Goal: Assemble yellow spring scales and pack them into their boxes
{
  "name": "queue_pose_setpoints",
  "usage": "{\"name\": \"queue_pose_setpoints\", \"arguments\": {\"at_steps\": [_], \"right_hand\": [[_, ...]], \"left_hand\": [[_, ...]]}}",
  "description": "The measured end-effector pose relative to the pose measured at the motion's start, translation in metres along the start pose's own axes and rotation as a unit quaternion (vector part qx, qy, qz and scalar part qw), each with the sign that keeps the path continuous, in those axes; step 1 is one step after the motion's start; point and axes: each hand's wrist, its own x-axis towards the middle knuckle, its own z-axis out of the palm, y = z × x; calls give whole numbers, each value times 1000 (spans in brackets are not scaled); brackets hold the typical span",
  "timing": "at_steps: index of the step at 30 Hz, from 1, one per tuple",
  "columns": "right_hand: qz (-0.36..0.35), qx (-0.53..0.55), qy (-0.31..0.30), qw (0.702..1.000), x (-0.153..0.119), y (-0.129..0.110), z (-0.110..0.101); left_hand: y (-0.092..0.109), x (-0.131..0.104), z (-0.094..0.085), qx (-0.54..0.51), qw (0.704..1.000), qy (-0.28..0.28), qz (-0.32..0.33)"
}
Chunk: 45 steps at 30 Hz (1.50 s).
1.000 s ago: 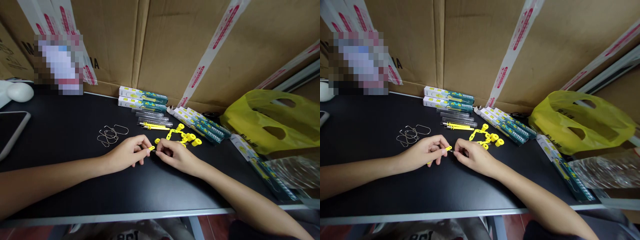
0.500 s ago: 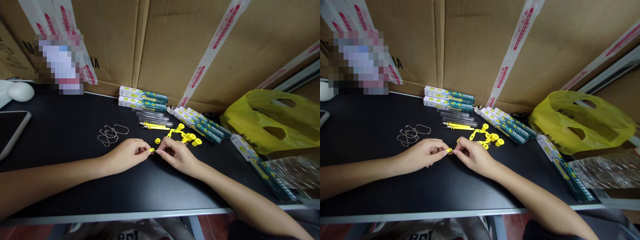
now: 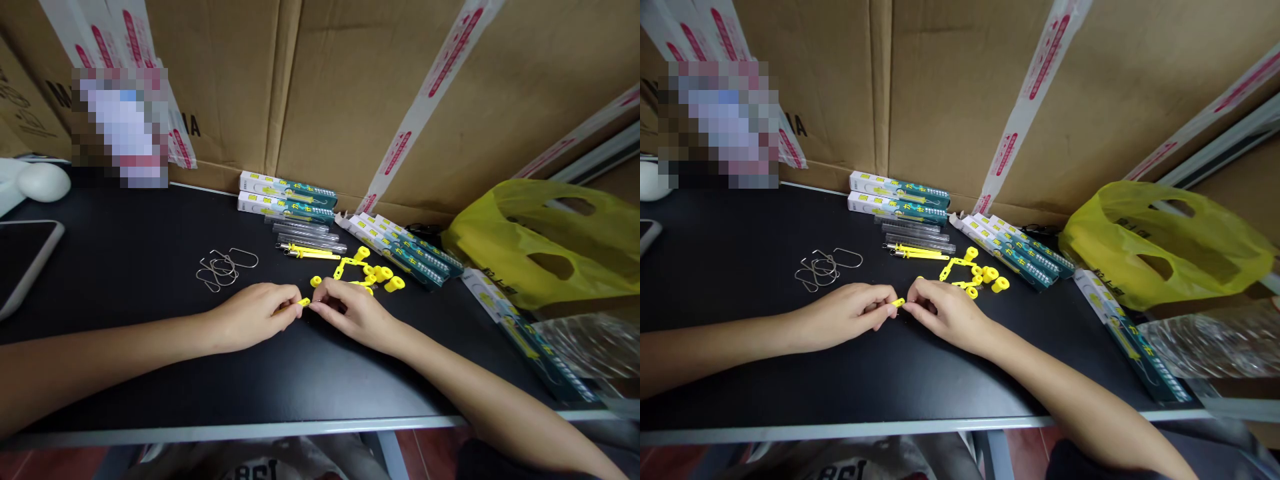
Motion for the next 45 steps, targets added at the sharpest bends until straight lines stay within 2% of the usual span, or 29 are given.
{"name": "queue_pose_setpoints", "arguments": {"at_steps": [7, 15, 25, 39, 45], "right_hand": [[-71, -55, -40, 995, 3, 0, -3], [-25, 39, -16, 999, 2, 3, 4], [-17, 63, 14, 998, 1, 10, 7], [-15, 134, 50, 990, 2, 8, 11], [-14, 133, 37, 990, 1, 9, 11]], "left_hand": [[0, 0, 3, 12, 1000, 7, 6], [0, 1, 1, -9, 1000, 8, 8], [1, 2, 0, -31, 1000, 1, 2], [3, 0, 2, 36, 999, 13, 1], [6, 1, 3, 77, 997, -3, -5]]}}
